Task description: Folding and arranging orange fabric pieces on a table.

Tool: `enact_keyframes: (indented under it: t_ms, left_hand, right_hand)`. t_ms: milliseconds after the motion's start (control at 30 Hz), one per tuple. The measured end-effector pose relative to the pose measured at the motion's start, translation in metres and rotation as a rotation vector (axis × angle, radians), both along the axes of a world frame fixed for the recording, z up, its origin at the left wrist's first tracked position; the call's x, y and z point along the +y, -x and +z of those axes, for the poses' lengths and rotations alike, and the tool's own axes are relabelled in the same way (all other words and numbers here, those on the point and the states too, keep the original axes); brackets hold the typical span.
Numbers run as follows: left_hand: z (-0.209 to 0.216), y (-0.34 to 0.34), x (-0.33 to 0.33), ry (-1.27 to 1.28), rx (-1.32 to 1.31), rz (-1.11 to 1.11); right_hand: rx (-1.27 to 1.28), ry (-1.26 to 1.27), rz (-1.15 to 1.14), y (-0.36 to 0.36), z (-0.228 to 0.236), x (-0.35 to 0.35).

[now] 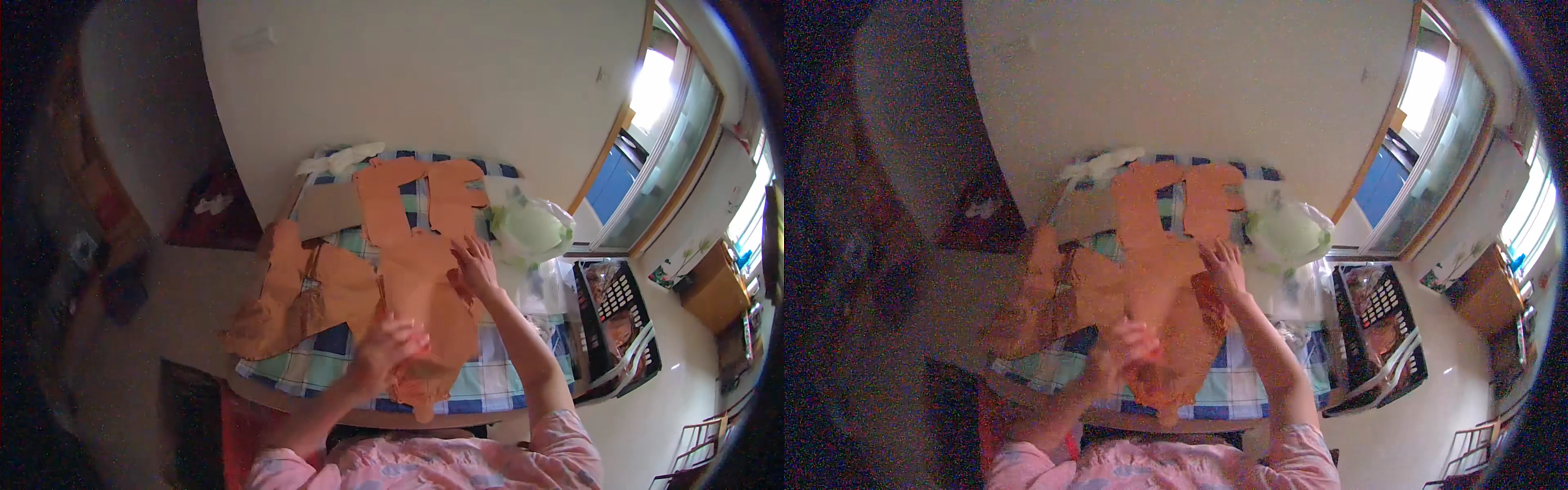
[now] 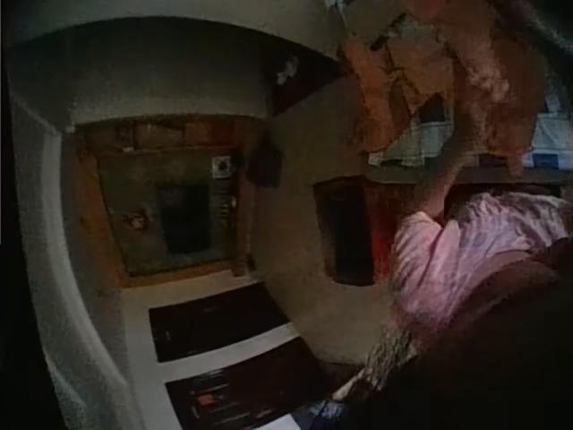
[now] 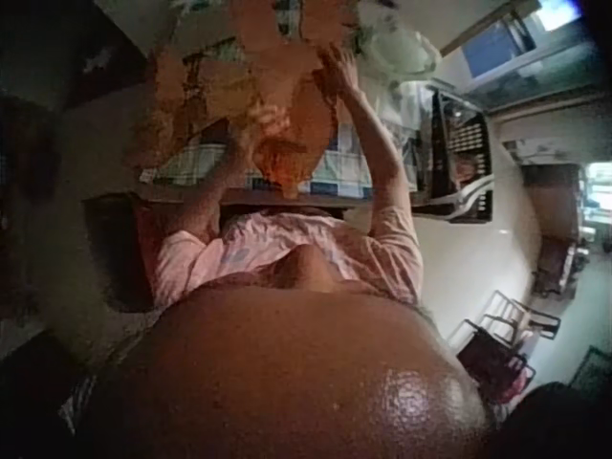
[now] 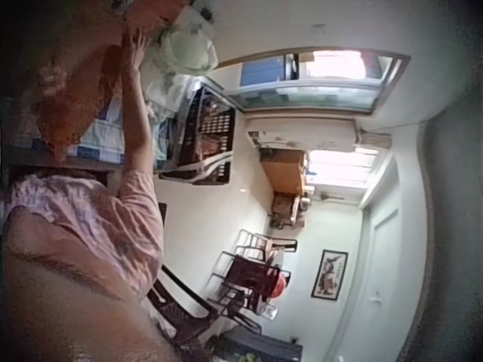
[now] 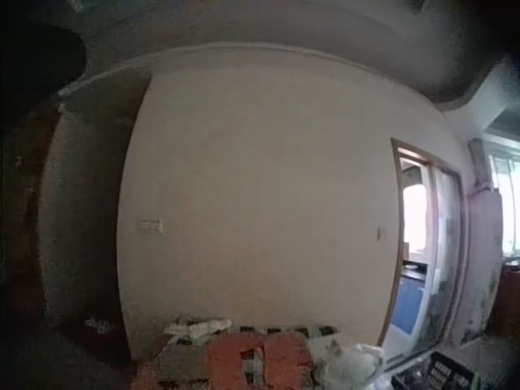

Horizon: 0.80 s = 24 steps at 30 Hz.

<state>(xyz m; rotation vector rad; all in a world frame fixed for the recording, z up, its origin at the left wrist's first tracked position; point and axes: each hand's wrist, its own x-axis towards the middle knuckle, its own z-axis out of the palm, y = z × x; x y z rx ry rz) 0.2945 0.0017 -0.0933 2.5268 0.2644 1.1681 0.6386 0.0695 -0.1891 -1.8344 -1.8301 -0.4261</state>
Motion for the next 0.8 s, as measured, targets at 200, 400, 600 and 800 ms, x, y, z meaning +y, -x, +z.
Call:
enact_keyframes:
  t_ms: [200,400,600,800]
  left_hand:
    - [-0.114,0.005,-0.045,0.195,0.19,0.129]
    - [-0.143,0.003,-0.052,0.291,0.243,0.143]
    - [-0.142,0.003,-0.052,0.311,0.278,0.113]
    - [-0.142,0.002,-0.053,0.243,0.308,0.143]
  right_hand:
    - [0.224,-0.023,-0.058,0.03,-0.035,-0.051]
    - [0.345,0.095,0.0,0.061,-0.048,-0.103]
    - [0.246,0.274,0.007,0.077,-0.044,-0.137]
    - [0.201,0.222,-0.03,0.083,-0.053,-0.144]
